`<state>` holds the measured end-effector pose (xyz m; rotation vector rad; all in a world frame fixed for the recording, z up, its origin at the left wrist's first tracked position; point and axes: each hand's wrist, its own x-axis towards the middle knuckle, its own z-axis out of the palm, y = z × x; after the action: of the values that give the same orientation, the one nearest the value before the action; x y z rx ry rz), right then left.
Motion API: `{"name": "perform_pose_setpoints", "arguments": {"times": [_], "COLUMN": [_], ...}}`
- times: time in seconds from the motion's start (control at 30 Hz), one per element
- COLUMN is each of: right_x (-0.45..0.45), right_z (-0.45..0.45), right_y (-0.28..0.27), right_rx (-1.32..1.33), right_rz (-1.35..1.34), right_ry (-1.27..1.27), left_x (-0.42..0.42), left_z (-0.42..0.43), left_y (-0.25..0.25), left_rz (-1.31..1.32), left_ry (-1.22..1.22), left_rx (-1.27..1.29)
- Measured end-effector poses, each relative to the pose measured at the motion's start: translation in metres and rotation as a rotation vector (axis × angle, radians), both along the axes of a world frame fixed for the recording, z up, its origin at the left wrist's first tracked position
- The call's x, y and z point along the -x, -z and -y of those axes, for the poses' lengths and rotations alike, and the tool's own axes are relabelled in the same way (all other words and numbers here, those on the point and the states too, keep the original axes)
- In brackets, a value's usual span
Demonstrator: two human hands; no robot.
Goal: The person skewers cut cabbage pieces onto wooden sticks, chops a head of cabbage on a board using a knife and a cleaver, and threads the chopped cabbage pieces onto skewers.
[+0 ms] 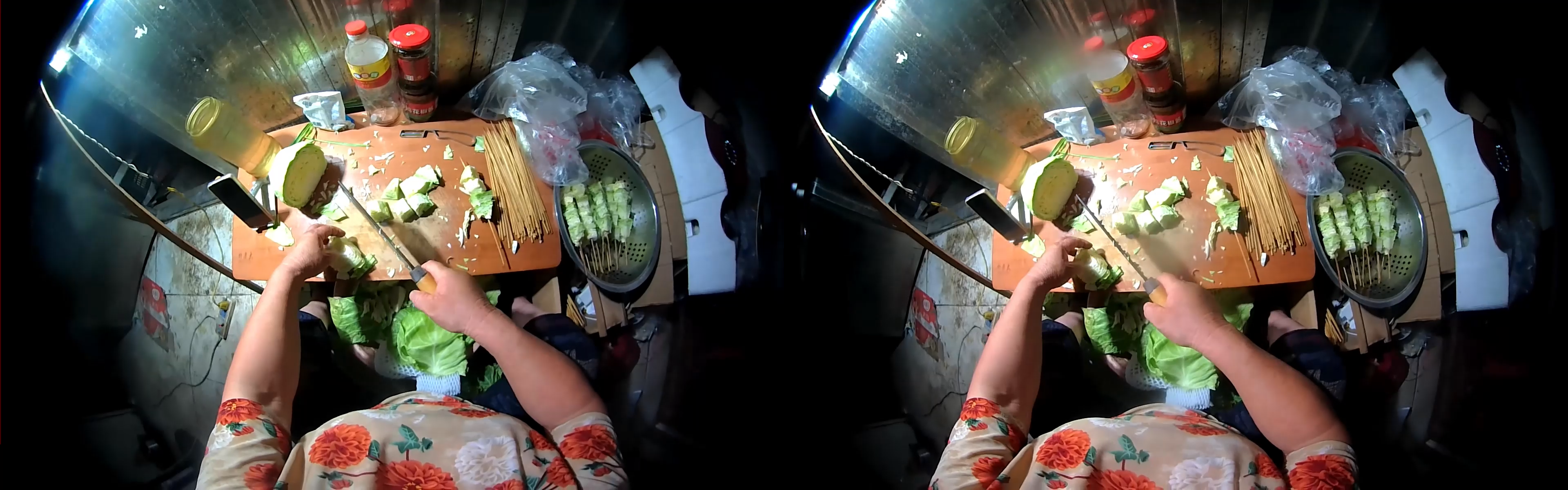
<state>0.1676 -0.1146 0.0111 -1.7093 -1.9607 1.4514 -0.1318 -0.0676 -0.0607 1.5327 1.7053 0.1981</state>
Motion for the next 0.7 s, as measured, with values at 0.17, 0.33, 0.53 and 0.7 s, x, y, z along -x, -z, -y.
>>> {"name": "perform_pose_setpoints", "arguments": {"times": [0.17, 0.33, 0.53, 0.7], "right_x": [0.000, 0.001, 0.001, 0.004], "right_z": [0.002, 0.004, 0.004, 0.006], "right_y": [0.002, 0.003, 0.001, 0.001], "right_rx": [0.026, 0.030, 0.038, 0.044], "right_rz": [0.034, 0.028, 0.041, 0.044], "right_ry": [-0.057, -0.064, -0.077, -0.094], "left_x": [-0.009, -0.003, 0.003, -0.011], "left_z": [0.001, 0.000, 0.002, 0.001], "left_y": [-0.021, -0.001, 0.023, 0.000], "left_rz": [0.152, 0.310, 0.356, 0.247], "left_ry": [-0.179, -0.284, -0.286, -0.349], "left_rx": [0.143, 0.159, 0.018, 0.318]}}
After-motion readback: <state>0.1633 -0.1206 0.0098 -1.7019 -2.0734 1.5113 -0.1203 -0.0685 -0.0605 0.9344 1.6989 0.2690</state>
